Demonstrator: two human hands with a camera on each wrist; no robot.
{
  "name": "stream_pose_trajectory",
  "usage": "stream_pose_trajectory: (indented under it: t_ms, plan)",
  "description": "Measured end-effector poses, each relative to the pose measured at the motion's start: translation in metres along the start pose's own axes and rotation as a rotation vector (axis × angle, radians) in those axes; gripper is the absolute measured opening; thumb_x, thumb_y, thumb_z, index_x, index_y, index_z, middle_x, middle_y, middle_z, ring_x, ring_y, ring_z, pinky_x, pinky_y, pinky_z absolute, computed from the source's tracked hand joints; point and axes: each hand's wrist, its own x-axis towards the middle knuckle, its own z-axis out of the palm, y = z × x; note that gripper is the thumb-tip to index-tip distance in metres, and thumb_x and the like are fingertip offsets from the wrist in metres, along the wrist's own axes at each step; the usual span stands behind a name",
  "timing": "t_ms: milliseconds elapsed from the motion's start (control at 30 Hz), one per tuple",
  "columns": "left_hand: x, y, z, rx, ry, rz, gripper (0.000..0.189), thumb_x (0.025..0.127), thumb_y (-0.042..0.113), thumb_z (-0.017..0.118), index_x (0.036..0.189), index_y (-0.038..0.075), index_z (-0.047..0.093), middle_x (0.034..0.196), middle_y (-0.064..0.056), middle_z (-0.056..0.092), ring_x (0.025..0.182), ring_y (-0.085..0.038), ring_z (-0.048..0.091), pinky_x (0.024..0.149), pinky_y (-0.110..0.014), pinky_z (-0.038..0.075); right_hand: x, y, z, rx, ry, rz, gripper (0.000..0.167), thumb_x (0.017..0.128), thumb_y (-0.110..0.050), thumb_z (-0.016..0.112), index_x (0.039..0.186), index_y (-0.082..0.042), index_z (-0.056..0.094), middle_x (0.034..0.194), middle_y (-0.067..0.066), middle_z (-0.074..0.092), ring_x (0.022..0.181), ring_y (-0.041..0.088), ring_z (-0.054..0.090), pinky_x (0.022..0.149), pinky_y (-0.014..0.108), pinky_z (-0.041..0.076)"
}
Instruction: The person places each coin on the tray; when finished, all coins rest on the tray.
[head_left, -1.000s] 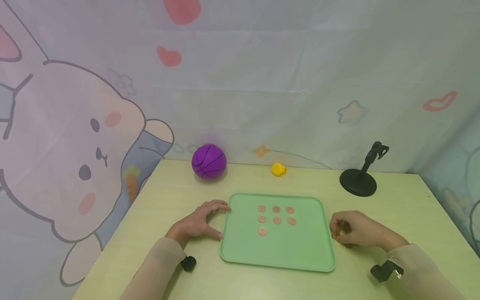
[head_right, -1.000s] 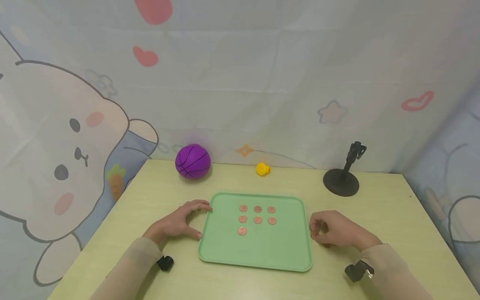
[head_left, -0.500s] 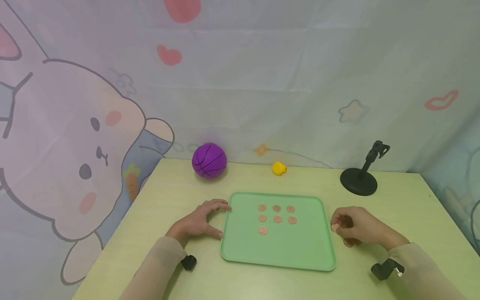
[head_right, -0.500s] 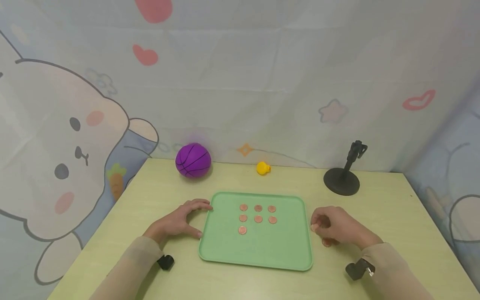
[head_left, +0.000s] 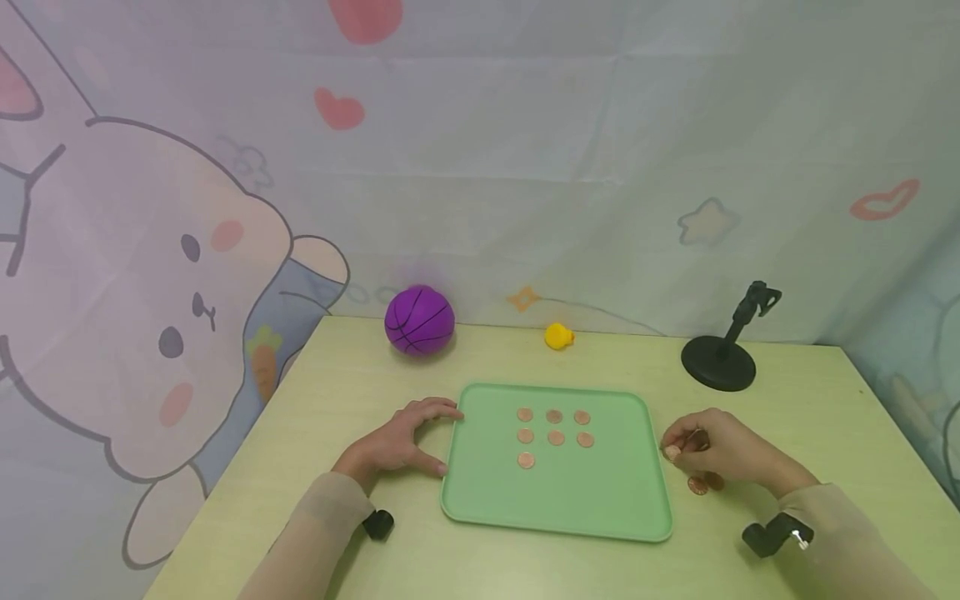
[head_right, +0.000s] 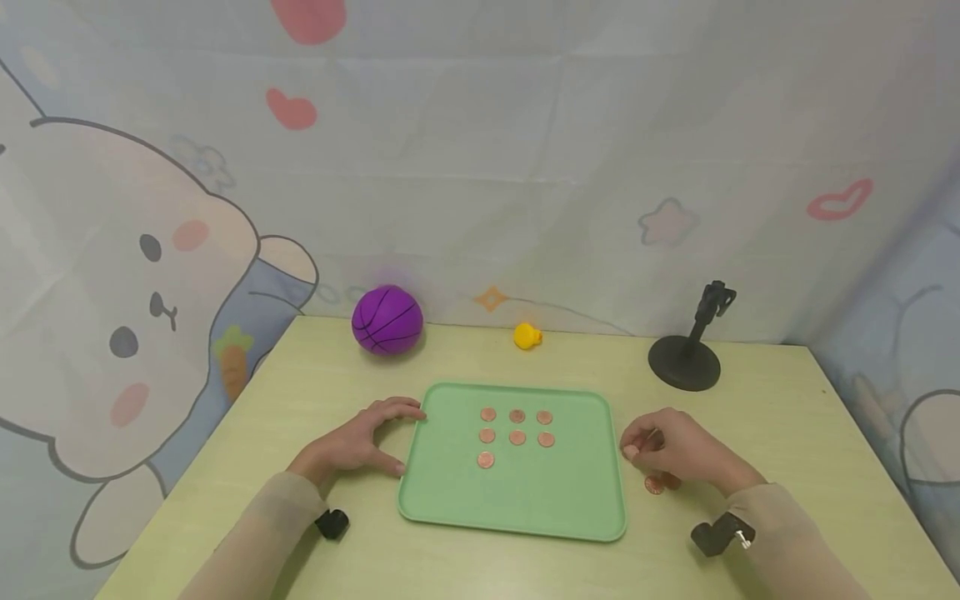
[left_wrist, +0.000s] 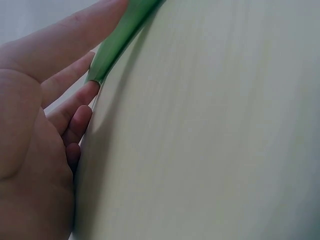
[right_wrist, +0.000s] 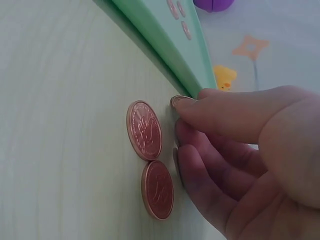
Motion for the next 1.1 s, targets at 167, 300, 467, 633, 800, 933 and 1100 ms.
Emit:
stream_pose_trajectory:
  t_ms: [167,300,467,633,800,933,1100]
  plan:
    - [0.0001,0.0001,-0.0001,-0.011,-0.003,0.0,0.08,0.071,0.026,0.098,0.143,0.026,0.063,0.163,0.0,0.041,0.153,-0.03,0.025,0.124,-0.061,0.015,-0.0017,-0.0011,0.0004,0.069,-0.031,0.038,0.019,0.098,-0.009,0.074,0.113,0.001,0.073,0.081,0.009,0.071,0.055,0.021,0.068,0.048,0.029,0.052]
    - [0.0002,0.001,-0.0002,-0.008,-0.006,0.0,0.08,0.071,0.026,0.098,0.143,0.027,0.062,0.163,0.0,0.041,0.152,-0.03,0.026,0.123,-0.061,0.017,-0.0024,-0.002,0.0012,0.091,-0.052,0.038,0.02,0.096,-0.006,0.074,0.114,0.004,0.073,0.074,0.009,0.07,0.054,0.02,0.066,0.045,0.028,0.05]
    - [0.0002,0.001,-0.0004,0.003,-0.002,0.008,0.08,0.071,0.027,0.098,0.143,0.026,0.063,0.162,0.0,0.042,0.151,-0.031,0.028,0.123,-0.062,0.018,-0.0024,-0.0019,0.0019,0.1,-0.06,0.045,0.022,0.092,0.0,0.075,0.113,0.004,0.074,0.078,0.012,0.068,0.054,0.019,0.065,0.045,0.027,0.049]
    - [0.0001,0.0005,-0.0004,0.009,0.0,0.012,0.08,0.071,0.027,0.098,0.143,0.026,0.063,0.162,0.0,0.042,0.151,-0.03,0.028,0.123,-0.062,0.017,-0.0025,-0.0028,0.0023,0.083,-0.057,0.04,0.022,0.091,0.002,0.076,0.113,0.003,0.075,0.086,0.013,0.065,0.054,0.017,0.064,0.045,0.025,0.049]
    - [0.0002,0.0006,-0.0001,0.015,0.0,0.015,0.08,0.071,0.028,0.098,0.143,0.026,0.062,0.162,0.0,0.042,0.151,-0.03,0.029,0.122,-0.062,0.019,-0.0025,-0.0063,0.0026,0.022,-0.048,-0.004,0.018,0.095,0.0,0.074,0.112,0.004,0.075,0.088,0.012,0.06,0.054,0.015,0.064,0.044,0.024,0.049]
    - [0.0004,0.0009,0.0,0.014,-0.001,0.014,0.081,0.071,0.027,0.098,0.143,0.027,0.062,0.162,0.0,0.042,0.15,-0.03,0.029,0.122,-0.061,0.019,-0.0025,-0.0081,0.0039,0.001,-0.041,-0.001,0.015,0.099,-0.005,0.072,0.111,0.003,0.074,0.088,0.011,0.058,0.054,0.016,0.065,0.044,0.024,0.049]
    - [0.0002,0.0006,0.0001,0.009,0.001,0.02,0.08,0.071,0.026,0.098,0.143,0.025,0.062,0.162,-0.001,0.043,0.15,-0.031,0.029,0.122,-0.062,0.019,-0.0029,-0.0095,0.0035,-0.056,0.031,0.017,0.019,0.095,-0.005,0.077,0.113,-0.002,0.074,0.092,0.008,0.061,0.061,0.014,0.066,0.049,0.027,0.053]
